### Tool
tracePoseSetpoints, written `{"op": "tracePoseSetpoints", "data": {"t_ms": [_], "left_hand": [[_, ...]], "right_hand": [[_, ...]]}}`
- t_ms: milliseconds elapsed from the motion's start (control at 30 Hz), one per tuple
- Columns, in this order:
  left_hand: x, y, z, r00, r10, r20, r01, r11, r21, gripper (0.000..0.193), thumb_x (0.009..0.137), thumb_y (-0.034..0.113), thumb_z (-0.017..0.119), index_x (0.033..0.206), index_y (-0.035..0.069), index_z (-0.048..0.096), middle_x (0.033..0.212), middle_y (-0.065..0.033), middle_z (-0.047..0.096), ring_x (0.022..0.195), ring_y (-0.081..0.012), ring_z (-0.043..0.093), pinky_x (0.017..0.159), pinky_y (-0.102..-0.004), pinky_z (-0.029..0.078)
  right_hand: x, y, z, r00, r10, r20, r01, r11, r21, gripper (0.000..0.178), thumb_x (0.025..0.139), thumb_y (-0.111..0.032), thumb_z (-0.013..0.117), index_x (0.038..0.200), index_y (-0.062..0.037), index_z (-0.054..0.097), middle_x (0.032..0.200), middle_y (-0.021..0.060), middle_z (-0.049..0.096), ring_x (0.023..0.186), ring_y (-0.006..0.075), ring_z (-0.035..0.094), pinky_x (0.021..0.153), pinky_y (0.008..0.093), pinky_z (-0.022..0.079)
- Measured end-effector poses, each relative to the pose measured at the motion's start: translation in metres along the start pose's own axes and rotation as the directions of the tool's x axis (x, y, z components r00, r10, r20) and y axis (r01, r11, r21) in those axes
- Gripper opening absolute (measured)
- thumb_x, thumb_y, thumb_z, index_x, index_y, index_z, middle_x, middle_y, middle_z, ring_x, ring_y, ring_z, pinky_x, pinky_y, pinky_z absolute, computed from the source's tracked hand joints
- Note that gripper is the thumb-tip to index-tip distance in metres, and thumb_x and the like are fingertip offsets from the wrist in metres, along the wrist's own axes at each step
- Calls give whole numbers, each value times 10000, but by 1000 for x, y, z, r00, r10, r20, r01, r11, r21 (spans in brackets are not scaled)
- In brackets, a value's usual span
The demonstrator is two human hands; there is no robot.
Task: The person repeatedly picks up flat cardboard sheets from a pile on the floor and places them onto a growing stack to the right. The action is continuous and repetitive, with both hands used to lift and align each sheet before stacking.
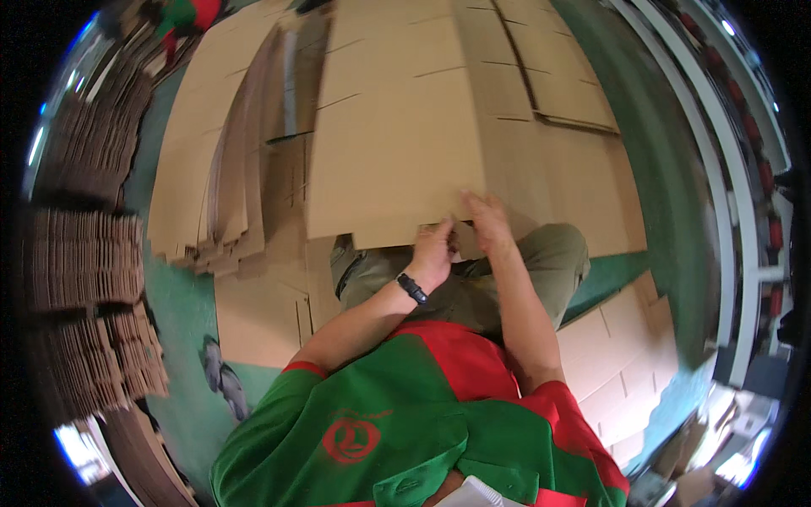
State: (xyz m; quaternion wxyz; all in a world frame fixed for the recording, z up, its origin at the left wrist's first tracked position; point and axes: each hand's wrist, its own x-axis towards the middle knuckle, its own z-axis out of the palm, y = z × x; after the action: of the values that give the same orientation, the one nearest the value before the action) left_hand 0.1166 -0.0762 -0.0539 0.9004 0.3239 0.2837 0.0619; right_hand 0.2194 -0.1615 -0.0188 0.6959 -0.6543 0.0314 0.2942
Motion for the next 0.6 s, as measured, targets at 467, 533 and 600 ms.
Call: {"op": "tracePoseSetpoints", "data": {"t_ms": [467, 533, 600], "left_hand": [[16, 108, -166, 736, 664, -134, -166, 369, 914, 455, 935, 322, 623, 1211, -36, 568, 991, -121, 671, 855, -161, 629, 755, -295, 503], [24, 107, -181, 836, 474, -277, -95, 622, 777, 454, 929, 316, 634, 1206, -38, 571, 1012, -105, 665, 891, -156, 609, 803, -299, 490], [25, 103, -183, 899, 293, -326, -4, 748, 664, 440, 928, 304, 641, 1195, -39, 576, 1031, -94, 657, 923, -155, 591, 842, -306, 474]], "right_hand": [[6, 19, -116, 995, 83, -58, -77, 993, 90, 381, 880, -228, 703, 1195, -62, 566, 1000, 44, 656, 839, 146, 626, 611, 291, 473], [6, 20, -113, 995, 77, -60, -72, 995, 74, 391, 879, -230, 705, 1201, -60, 565, 1007, 43, 657, 850, 148, 630, 622, 294, 483], [4, 17, -110, 993, 79, -90, -73, 995, 73, 403, 876, -235, 709, 1207, -58, 562, 1022, 45, 660, 868, 152, 636, 646, 301, 502]]}}
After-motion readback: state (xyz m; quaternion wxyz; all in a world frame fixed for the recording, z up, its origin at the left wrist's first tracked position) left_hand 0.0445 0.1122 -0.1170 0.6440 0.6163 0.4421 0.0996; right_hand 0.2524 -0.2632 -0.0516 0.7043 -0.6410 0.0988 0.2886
